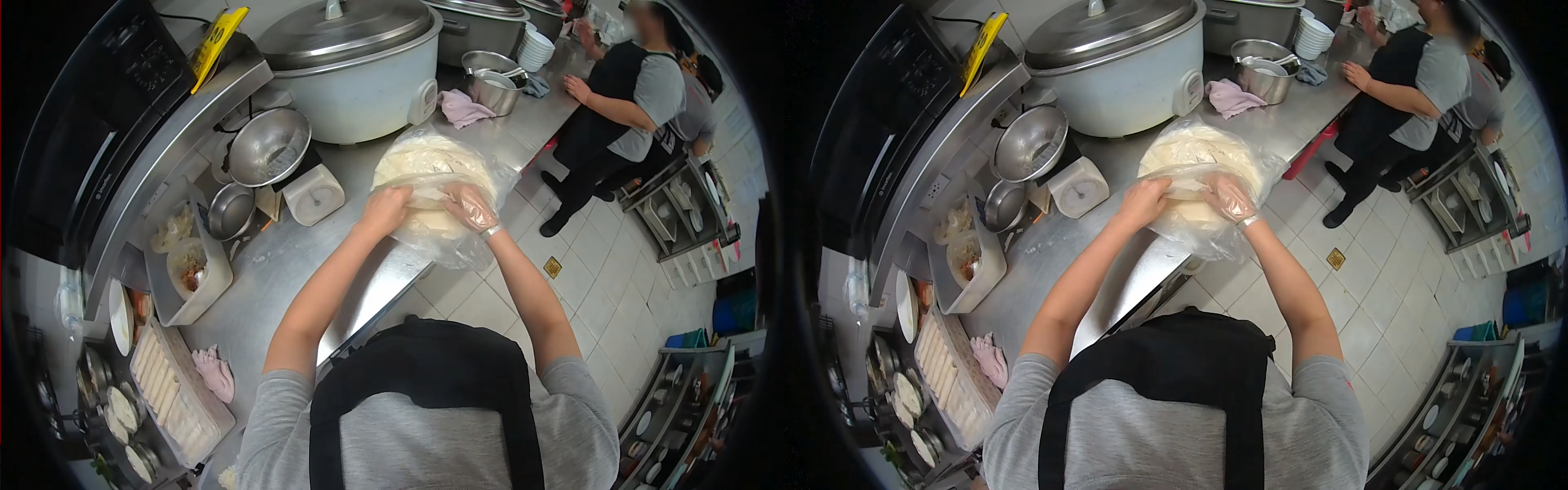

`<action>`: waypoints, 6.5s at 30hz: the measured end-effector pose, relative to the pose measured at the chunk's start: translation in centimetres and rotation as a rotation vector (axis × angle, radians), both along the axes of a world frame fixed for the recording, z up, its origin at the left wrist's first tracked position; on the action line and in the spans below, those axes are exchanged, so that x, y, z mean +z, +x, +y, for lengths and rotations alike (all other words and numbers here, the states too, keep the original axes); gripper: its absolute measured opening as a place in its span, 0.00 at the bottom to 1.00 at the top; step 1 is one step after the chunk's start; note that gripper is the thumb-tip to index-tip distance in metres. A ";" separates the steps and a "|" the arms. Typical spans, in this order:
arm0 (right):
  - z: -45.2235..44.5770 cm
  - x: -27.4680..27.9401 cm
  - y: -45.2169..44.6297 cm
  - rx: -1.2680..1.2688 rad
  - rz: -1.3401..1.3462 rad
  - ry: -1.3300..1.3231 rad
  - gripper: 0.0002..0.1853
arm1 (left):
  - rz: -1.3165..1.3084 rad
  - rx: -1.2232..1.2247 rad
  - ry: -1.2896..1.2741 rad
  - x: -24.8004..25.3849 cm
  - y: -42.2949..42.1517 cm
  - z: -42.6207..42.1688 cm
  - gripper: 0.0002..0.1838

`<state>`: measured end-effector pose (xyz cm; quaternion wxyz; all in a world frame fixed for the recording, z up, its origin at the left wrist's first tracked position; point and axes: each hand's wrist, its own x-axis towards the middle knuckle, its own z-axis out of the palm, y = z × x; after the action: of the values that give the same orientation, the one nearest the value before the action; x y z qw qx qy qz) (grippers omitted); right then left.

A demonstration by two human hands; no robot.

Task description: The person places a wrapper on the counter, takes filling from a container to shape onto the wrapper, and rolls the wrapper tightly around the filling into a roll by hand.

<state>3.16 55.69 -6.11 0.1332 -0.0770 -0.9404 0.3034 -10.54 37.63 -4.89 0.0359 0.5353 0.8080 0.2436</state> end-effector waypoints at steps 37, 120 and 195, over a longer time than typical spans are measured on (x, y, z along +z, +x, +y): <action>-1.8 4.2 -4.5 -0.126 -0.315 1.133 0.15 | -0.288 -0.082 0.160 0.4 7.5 -20.5 0.14; -28.9 -0.8 -12.6 0.970 0.261 0.120 0.09 | -0.281 0.590 0.063 -2.2 12.1 -36.1 0.18; -47.2 5.1 -33.6 0.671 -0.028 -0.145 0.16 | -1.139 0.818 0.651 6.1 -20.4 -50.4 0.16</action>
<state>-30.47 8.53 -0.97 0.0074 0.2233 -0.8909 0.3954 -30.95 -12.81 1.18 0.1939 -0.0300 0.6859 0.7008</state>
